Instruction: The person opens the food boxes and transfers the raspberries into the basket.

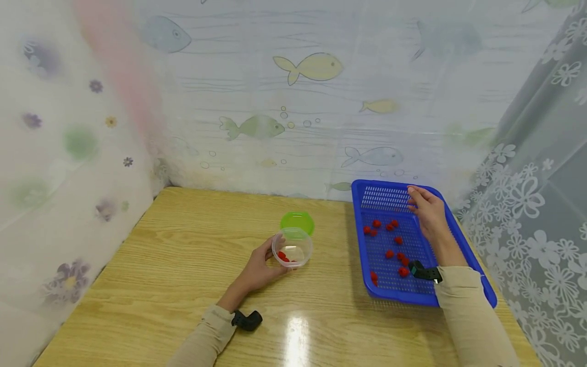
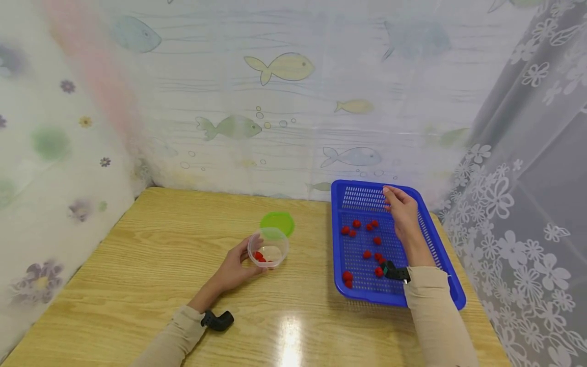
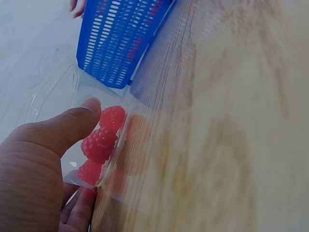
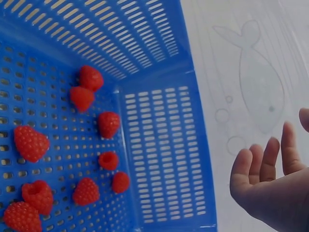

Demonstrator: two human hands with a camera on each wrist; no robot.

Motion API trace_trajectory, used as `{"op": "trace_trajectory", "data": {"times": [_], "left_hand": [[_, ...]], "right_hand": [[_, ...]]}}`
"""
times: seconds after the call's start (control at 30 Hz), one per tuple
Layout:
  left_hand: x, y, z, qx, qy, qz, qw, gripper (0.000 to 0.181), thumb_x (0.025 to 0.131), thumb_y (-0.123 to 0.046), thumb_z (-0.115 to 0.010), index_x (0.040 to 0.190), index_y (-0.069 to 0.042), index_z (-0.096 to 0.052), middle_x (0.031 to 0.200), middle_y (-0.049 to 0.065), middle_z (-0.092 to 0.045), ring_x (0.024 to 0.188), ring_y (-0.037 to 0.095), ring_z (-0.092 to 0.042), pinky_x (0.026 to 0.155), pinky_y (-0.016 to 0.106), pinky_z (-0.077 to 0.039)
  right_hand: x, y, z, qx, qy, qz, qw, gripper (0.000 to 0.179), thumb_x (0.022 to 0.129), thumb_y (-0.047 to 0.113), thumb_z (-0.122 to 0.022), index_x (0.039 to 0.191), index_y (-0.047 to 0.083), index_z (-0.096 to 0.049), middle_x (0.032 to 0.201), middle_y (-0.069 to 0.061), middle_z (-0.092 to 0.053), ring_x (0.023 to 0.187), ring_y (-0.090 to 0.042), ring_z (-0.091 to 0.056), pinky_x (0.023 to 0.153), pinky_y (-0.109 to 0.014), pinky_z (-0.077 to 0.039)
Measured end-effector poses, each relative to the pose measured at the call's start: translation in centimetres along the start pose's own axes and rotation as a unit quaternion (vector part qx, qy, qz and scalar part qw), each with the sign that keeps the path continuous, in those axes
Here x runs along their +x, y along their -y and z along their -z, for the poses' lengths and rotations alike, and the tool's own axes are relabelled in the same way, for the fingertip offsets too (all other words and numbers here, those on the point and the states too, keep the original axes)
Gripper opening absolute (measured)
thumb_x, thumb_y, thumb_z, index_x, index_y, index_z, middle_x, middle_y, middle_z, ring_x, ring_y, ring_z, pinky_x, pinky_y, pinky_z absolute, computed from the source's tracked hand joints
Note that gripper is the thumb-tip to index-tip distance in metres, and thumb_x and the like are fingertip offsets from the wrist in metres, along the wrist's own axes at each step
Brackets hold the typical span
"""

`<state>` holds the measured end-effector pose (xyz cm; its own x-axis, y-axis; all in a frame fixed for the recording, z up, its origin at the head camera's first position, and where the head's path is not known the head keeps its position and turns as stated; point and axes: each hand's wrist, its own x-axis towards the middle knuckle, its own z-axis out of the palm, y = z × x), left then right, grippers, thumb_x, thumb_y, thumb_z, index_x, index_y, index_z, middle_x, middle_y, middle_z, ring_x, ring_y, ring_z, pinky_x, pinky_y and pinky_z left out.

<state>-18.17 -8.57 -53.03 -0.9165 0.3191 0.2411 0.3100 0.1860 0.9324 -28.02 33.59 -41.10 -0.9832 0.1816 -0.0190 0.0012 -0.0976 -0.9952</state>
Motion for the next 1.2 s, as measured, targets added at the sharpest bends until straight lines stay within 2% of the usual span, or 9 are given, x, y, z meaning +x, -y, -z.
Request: {"op": "trace_trajectory", "data": {"times": [0.27,0.37,0.47,0.6,0.73,0.87,0.93,1.07,1.2], "left_hand": [[0.0,0.1,0.0,0.004,-0.003,-0.007,1.0000,0.087,0.084,0.002,-0.080,0.155,0.007,-0.031,0.148,0.031,-0.047,0.136,0.042,-0.051,0.110,0.055,-0.042],[0.2,1.3,-0.1,0.007,-0.006,-0.001,1.0000,0.088,0.083,0.002,-0.081,0.156,0.004,-0.031,0.150,0.029,-0.047,0.138,0.040,-0.050,0.111,0.054,-0.041],[0.4,2.6,-0.2,0.014,-0.008,0.001,0.9999,0.090,0.083,0.001,-0.081,0.158,0.001,-0.031,0.151,0.028,-0.046,0.139,0.039,-0.049,0.112,0.053,-0.041],[0.6,3.4,-0.1,0.011,-0.008,0.000,0.9999,0.091,0.083,-0.001,-0.083,0.158,-0.005,-0.033,0.151,0.024,-0.048,0.139,0.037,-0.050,0.112,0.050,-0.042],[0.6,3.4,0.0,0.006,-0.008,-0.007,0.9999,0.090,0.083,-0.003,-0.084,0.158,-0.009,-0.035,0.150,0.021,-0.050,0.138,0.034,-0.051,0.111,0.049,-0.043],[0.5,3.4,0.0,0.017,-0.008,-0.014,0.9997,0.090,0.083,-0.005,-0.084,0.158,-0.007,-0.035,0.150,0.021,-0.050,0.137,0.034,-0.052,0.110,0.047,-0.045],[0.5,3.4,0.0,0.021,-0.007,-0.015,0.9996,0.090,0.083,-0.005,-0.084,0.158,-0.006,-0.034,0.151,0.021,-0.049,0.137,0.034,-0.052,0.110,0.045,-0.045],[0.5,3.4,0.0,0.027,-0.006,-0.015,0.9995,0.090,0.083,-0.004,-0.083,0.158,-0.005,-0.033,0.151,0.022,-0.049,0.138,0.035,-0.051,0.110,0.043,-0.045],[0.5,3.4,-0.1,0.023,-0.008,-0.009,0.9997,0.089,0.083,-0.003,-0.083,0.158,-0.004,-0.034,0.150,0.021,-0.050,0.137,0.034,-0.052,0.110,0.043,-0.046]], "right_hand": [[-0.5,0.4,-0.3,0.005,0.028,0.010,0.9995,0.021,0.100,0.030,-0.065,0.116,0.016,-0.065,0.110,0.007,-0.057,0.094,-0.006,-0.057,0.078,-0.013,-0.054],[-1.4,1.1,-1.1,-0.005,0.050,0.028,0.9983,0.018,0.102,0.029,-0.063,0.115,0.018,-0.066,0.112,0.008,-0.058,0.096,-0.005,-0.056,0.080,-0.013,-0.053],[-3.0,2.0,-2.4,-0.017,0.073,0.065,0.9950,0.014,0.103,0.027,-0.061,0.113,0.019,-0.067,0.112,0.010,-0.061,0.098,-0.007,-0.057,0.083,-0.013,-0.053],[-5.8,3.1,-4.8,-0.059,0.115,0.128,0.9833,0.013,0.105,0.024,-0.058,0.112,0.021,-0.068,0.111,0.010,-0.063,0.100,-0.009,-0.059,0.087,-0.014,-0.053],[-8.7,3.7,-7.3,-0.122,0.168,0.168,0.9638,0.020,0.107,0.021,-0.053,0.119,0.013,-0.067,0.110,0.011,-0.064,0.101,-0.010,-0.060,0.089,-0.016,-0.052],[-10.7,3.6,-9.5,-0.152,0.213,0.167,0.9505,0.030,0.109,0.020,-0.050,0.127,-0.001,-0.062,0.116,0.009,-0.063,0.107,-0.015,-0.057,0.091,-0.020,-0.049],[-11.4,3.3,-10.6,-0.160,0.231,0.162,0.9459,0.032,0.109,0.020,-0.049,0.129,-0.002,-0.061,0.122,0.005,-0.061,0.114,-0.018,-0.055,0.095,-0.021,-0.046],[-12.0,2.2,-12.5,-0.169,0.258,0.161,0.9375,0.031,0.108,0.020,-0.051,0.130,0.000,-0.061,0.134,-0.008,-0.058,0.125,-0.022,-0.052,0.102,-0.028,-0.046],[-12.2,0.6,-14.5,-0.188,0.249,0.177,0.9335,0.026,0.106,0.018,-0.056,0.126,0.004,-0.065,0.130,-0.012,-0.060,0.117,-0.026,-0.057,0.099,-0.040,-0.050]]}}
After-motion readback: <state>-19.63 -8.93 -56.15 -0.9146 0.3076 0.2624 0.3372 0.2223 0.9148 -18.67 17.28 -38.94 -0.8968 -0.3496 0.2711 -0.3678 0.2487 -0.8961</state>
